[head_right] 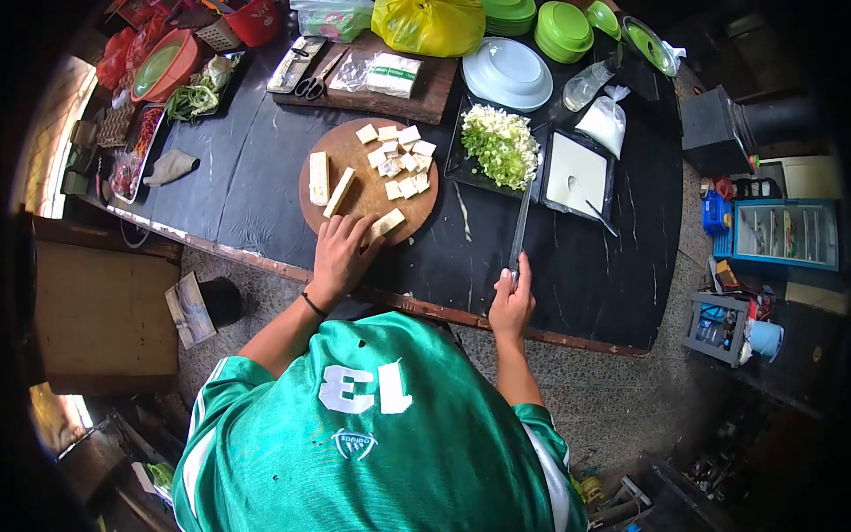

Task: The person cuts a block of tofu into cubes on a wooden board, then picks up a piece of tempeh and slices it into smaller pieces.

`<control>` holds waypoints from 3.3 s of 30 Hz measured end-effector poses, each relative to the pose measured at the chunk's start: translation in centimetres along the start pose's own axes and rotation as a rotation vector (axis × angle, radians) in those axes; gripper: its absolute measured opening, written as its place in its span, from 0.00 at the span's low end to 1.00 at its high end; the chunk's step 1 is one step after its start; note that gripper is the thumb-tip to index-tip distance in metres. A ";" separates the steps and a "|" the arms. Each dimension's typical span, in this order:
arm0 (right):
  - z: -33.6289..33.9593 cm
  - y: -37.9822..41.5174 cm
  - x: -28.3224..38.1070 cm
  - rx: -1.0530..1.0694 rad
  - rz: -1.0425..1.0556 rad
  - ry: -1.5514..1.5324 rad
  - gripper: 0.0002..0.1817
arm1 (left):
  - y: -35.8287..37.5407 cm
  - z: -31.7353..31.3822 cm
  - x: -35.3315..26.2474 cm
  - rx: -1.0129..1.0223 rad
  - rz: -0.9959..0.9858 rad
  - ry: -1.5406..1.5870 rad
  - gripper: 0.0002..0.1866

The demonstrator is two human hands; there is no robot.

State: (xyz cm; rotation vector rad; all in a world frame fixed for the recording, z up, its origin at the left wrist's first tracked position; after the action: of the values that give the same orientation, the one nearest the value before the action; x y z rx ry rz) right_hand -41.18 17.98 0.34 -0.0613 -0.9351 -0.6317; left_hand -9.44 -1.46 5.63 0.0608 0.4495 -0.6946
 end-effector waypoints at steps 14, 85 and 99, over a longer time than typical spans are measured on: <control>-0.6 0.5 1.5 0.071 0.129 0.086 0.30 | 0.0 0.0 1.0 0.018 0.083 0.070 0.26; -14.3 4.5 14.8 0.619 0.307 0.045 0.38 | -1.8 -5.6 5.8 0.207 0.544 1.255 0.11; -14.7 4.3 14.8 0.669 0.258 0.023 0.39 | -1.8 -5.7 5.7 0.226 0.529 1.267 0.12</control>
State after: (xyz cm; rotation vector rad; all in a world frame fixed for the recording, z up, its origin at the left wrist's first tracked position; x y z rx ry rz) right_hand -21.80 9.82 3.73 0.4150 -1.0552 -0.0613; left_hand -8.85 -5.11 -1.71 0.8351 1.4955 -0.0943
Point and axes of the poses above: each hand's wrist, its own y-axis away from the middle knuckle, its own z-axis out of the back of the hand, x = y × z, the point moved 10 cm from there along -y, towards the middle knuckle, and after that the axes turned 15 degrees about x, right-handed, at the moved point
